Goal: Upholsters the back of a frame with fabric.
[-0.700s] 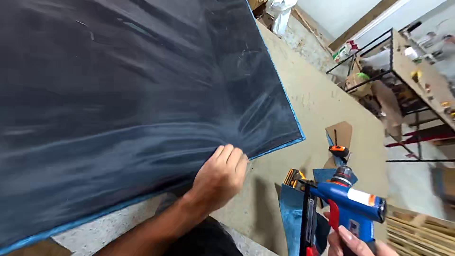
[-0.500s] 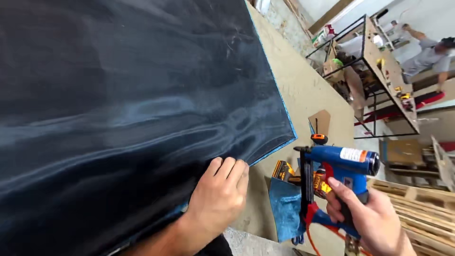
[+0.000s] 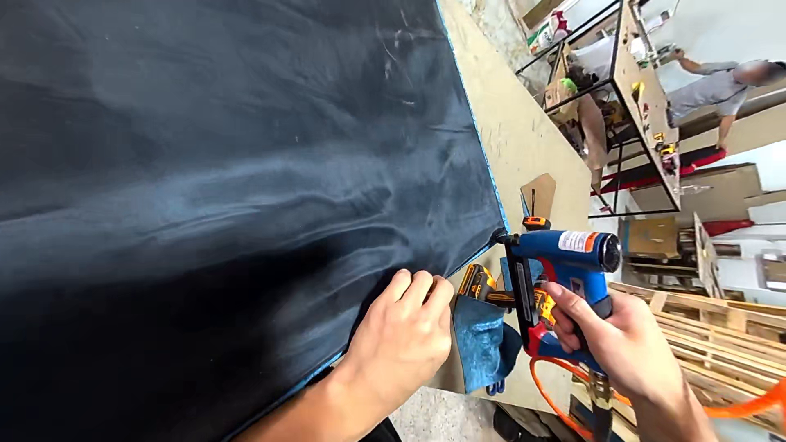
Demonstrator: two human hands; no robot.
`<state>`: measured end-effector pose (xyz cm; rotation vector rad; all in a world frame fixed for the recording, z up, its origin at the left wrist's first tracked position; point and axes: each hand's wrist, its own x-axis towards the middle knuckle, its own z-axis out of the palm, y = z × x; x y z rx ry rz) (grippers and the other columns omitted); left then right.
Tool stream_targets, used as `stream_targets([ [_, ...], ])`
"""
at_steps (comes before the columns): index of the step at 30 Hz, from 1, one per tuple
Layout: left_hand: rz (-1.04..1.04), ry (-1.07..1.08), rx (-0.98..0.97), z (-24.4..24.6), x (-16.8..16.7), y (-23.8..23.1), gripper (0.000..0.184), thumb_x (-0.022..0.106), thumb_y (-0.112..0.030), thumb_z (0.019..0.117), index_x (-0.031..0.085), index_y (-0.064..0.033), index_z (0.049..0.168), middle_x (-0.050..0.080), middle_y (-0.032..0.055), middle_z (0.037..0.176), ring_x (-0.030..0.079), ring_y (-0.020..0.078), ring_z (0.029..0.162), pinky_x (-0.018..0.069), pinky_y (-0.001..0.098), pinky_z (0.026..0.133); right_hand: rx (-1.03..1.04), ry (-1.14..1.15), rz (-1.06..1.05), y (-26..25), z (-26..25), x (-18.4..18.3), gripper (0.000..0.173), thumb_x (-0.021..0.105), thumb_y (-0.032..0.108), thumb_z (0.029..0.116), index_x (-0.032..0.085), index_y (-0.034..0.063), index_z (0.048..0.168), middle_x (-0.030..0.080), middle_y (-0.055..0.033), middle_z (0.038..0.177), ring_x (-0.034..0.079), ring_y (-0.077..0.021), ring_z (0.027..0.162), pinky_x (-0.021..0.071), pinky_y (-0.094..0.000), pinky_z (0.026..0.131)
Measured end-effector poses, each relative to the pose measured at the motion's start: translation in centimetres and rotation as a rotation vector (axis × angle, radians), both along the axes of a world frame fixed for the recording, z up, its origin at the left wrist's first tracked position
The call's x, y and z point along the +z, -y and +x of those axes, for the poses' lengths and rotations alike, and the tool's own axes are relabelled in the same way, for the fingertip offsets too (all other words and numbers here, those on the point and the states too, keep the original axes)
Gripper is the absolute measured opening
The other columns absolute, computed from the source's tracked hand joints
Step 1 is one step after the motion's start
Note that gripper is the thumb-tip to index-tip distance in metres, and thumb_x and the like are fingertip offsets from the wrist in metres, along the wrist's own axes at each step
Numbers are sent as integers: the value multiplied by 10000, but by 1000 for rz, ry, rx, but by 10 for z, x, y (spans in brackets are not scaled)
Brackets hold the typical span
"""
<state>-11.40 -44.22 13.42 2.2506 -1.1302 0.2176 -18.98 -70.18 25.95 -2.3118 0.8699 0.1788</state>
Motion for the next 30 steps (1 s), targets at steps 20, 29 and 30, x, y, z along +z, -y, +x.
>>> stream_targets([
  [20,20,-99,52,-58,3,-135,352,496,-125,1053,635,-208,1365,522,-26,1551,429,146,1460,249,496,1192,169,-35,89,-151,-51,-6,315,674,393,993,722,88,1055,686,-3,681,660,-151,532,598,-379,475],
  [29,210,-25,295,-113,-32,-182,325,566,-218,1037,678,-81,1310,457,19,1605,338,175,1523,112,494,1268,196,43,203,-179,-64,1,311,638,284,1030,664,3,1161,685,-58,692,670,-203,541,612,-409,494],
  [30,233,21,311,-115,-37,-180,332,546,-188,1044,667,-60,1325,434,19,1621,331,184,1528,114,500,1268,210,48,210,-180,-62,-2,318,638,287,1030,665,2,1170,681,-56,684,668,-205,536,610,-412,488],
])
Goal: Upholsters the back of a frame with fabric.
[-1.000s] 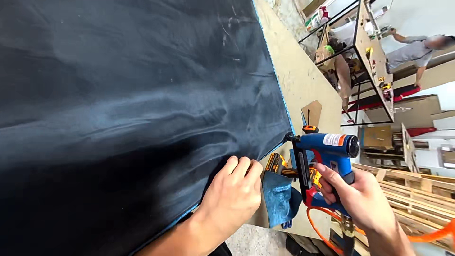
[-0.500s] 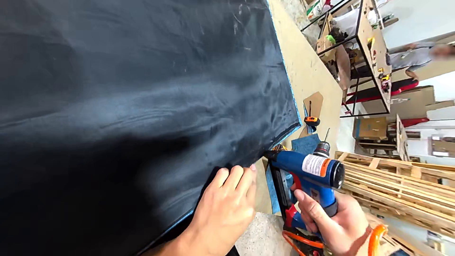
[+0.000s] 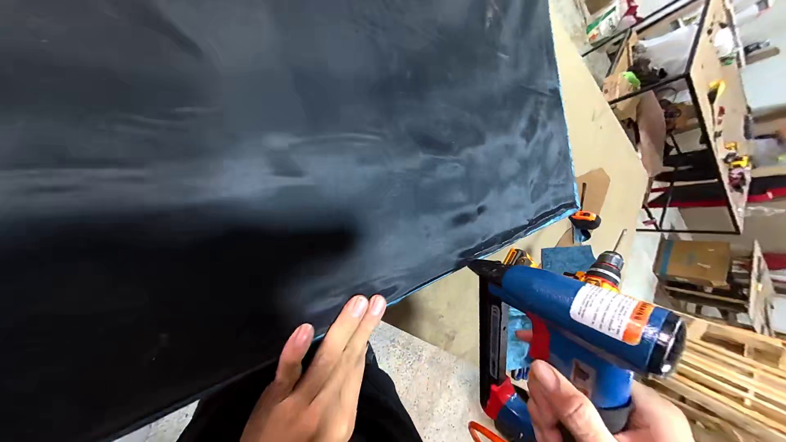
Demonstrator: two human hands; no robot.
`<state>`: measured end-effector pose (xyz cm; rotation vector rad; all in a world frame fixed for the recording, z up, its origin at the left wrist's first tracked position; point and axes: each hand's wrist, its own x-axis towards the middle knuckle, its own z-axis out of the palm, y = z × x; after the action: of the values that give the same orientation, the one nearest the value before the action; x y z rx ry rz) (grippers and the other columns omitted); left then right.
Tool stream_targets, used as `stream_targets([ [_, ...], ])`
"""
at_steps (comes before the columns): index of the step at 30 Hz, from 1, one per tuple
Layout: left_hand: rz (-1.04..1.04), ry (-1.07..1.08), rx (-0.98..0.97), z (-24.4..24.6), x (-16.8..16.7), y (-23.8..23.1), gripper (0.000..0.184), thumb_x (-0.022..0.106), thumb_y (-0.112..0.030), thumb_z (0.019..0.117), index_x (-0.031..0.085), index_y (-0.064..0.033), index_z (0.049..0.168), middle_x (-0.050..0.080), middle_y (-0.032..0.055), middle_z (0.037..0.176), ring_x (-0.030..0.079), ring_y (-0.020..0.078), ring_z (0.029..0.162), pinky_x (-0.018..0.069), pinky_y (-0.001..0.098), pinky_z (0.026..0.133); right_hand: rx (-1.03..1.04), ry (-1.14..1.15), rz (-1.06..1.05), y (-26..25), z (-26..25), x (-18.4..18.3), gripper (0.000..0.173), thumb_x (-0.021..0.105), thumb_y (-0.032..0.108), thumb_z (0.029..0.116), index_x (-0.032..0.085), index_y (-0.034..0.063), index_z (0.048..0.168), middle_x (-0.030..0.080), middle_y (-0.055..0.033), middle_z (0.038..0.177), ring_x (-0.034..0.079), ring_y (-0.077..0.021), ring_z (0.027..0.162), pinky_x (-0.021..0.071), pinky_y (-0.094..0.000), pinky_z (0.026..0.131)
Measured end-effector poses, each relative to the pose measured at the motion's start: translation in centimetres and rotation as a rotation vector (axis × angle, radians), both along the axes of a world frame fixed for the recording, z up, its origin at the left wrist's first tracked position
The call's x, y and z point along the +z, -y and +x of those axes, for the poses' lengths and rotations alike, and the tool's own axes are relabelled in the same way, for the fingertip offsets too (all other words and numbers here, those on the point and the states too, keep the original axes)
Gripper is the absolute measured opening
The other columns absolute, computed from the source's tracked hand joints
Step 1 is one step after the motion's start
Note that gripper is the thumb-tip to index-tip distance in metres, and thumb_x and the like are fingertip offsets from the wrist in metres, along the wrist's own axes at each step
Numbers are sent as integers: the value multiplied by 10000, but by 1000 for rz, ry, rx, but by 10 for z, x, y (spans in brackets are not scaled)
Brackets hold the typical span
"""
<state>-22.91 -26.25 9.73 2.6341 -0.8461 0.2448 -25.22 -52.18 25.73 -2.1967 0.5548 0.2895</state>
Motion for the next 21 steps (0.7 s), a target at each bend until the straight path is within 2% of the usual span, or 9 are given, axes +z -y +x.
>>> stream_targets([
  [2,36,67,8,-2,-7,2,323,516,-143,1054,654,-26,1321,415,19,1632,336,200,1527,144,523,1257,25,-7,-18,-6,2,-7,312,636,303,1027,681,20,1149,671,-39,667,656,-191,517,602,-402,466],
  [4,40,131,20,1,-12,3,306,514,-127,1061,659,-11,1303,434,6,1621,355,190,1518,177,505,1255,33,-11,-61,-14,2,-10,282,645,314,1017,692,45,1089,669,-22,648,653,-180,502,595,-391,447],
  [6,51,137,-11,2,-12,-1,311,482,-90,1067,663,10,1300,431,13,1623,353,197,1520,206,501,1243,54,-26,-88,-25,0,-7,280,647,311,1012,697,44,1079,677,-21,655,661,-180,508,599,-394,451],
  [9,6,56,-84,5,1,-16,313,438,-116,1093,651,9,1286,424,8,1627,356,175,1519,295,434,1212,87,-47,-129,-50,-6,-3,284,653,321,1002,698,45,1050,686,-14,667,674,-175,529,610,-398,474],
  [12,-94,-20,-148,11,15,-42,332,449,-195,1097,640,-4,1292,471,18,1595,461,172,1446,396,404,1118,90,-64,-99,-82,-12,0,282,666,300,1003,700,27,1065,701,-38,693,687,-186,553,619,-411,499],
  [15,-114,-92,-167,9,24,-81,349,470,-250,1089,634,-61,1332,479,-30,1588,452,122,1450,357,443,1131,91,-59,-140,-119,-22,-3,266,664,318,1002,711,58,1034,710,-15,701,687,-149,558,616,-381,500],
  [18,-79,-215,-215,12,35,-129,433,454,-298,1091,544,-136,1483,461,-82,1597,427,75,1456,301,456,1148,54,-56,-131,-159,-28,-2,263,666,306,1002,715,50,1039,713,-21,708,685,-144,561,610,-376,503],
  [20,-46,-253,-279,15,41,-160,429,437,-312,1098,563,-125,1463,474,-69,1589,445,79,1441,299,454,1133,31,-30,-130,-185,-32,-3,248,678,287,993,717,43,1007,710,-29,700,685,-145,558,609,-374,503],
  [21,-25,-249,-324,18,43,-173,409,426,-315,1103,604,-108,1408,489,-54,1579,458,90,1434,307,459,1118,27,-21,-129,-198,-33,-2,242,687,278,989,719,38,996,712,-36,699,689,-147,562,612,-376,508],
])
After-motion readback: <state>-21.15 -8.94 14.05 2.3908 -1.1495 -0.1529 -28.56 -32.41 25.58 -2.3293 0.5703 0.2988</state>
